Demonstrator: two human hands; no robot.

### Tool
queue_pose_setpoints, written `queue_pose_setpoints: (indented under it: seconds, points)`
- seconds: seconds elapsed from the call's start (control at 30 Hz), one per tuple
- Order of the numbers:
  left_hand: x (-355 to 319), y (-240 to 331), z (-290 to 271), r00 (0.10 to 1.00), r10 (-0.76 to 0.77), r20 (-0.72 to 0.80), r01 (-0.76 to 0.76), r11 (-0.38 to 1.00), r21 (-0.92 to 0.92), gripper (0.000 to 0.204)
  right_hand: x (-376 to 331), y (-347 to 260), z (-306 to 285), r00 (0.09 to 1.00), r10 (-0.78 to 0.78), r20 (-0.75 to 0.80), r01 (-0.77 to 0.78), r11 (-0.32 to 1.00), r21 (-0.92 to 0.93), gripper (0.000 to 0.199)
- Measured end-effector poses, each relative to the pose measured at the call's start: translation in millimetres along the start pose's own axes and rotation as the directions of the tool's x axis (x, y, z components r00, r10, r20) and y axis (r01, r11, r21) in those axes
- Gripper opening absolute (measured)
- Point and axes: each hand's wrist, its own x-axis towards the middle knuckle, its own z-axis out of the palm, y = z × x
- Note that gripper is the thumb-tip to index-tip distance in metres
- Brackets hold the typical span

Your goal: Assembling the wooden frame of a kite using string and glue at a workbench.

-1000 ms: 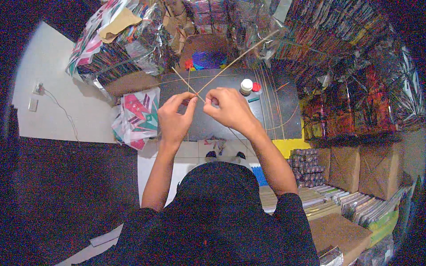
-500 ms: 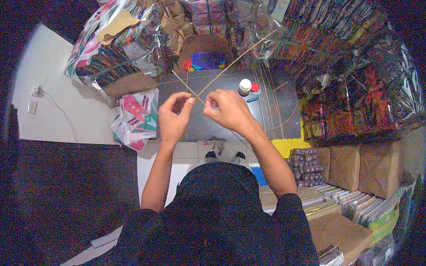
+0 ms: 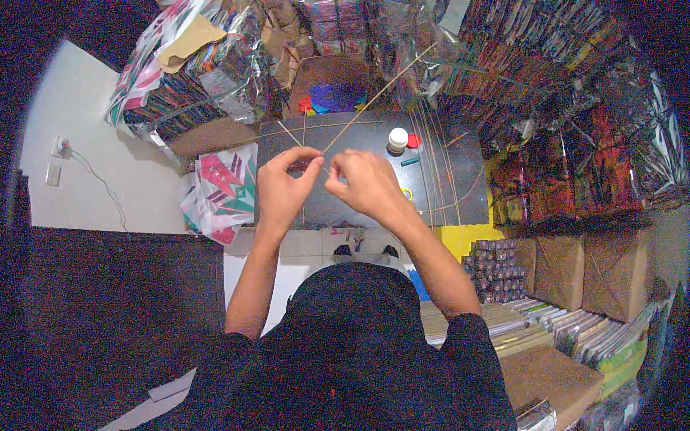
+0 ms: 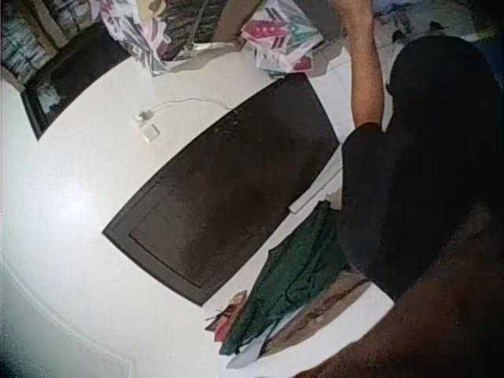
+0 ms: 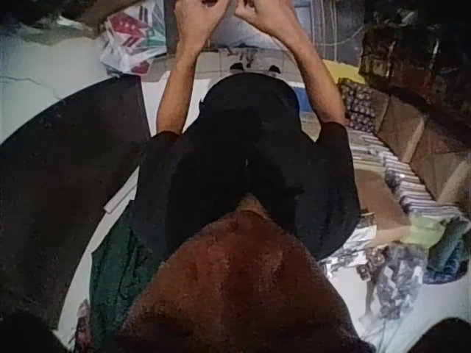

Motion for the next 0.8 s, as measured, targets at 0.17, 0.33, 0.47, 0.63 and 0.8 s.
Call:
queue_pose_setpoints:
  seconds: [0.17,0.33,0.47,0.63,0.8]
  points:
    - [0,-6,4,1.000,0.013,-0.008,-0.013,1.000,0.004,0.014,1,2,4,1.000,-0.030,-0.001,0.030,1.000,0.000,0.022]
    - [-5,-15,13,0.997,-0.070,-0.039,0.067,0.995,-0.070,0.015,3,1,7,0.999,-0.026,0.029,0.026,1.000,0.003,0.022]
    - [-4,-26,11,0.991,-0.113,0.070,0.120,0.988,-0.097,0.016,2,1,8,0.998,-0.031,0.058,0.032,0.999,-0.007,0.022]
    - [0,-33,1,0.961,-0.150,0.232,0.190,0.968,-0.162,0.019,1,0,9,0.998,-0.016,0.055,0.016,1.000,-0.004,0.023]
    - [-9,-17,6,0.992,-0.125,-0.026,0.101,0.895,-0.435,0.010,0,4,4,0.999,0.035,0.020,-0.036,0.997,0.071,0.025]
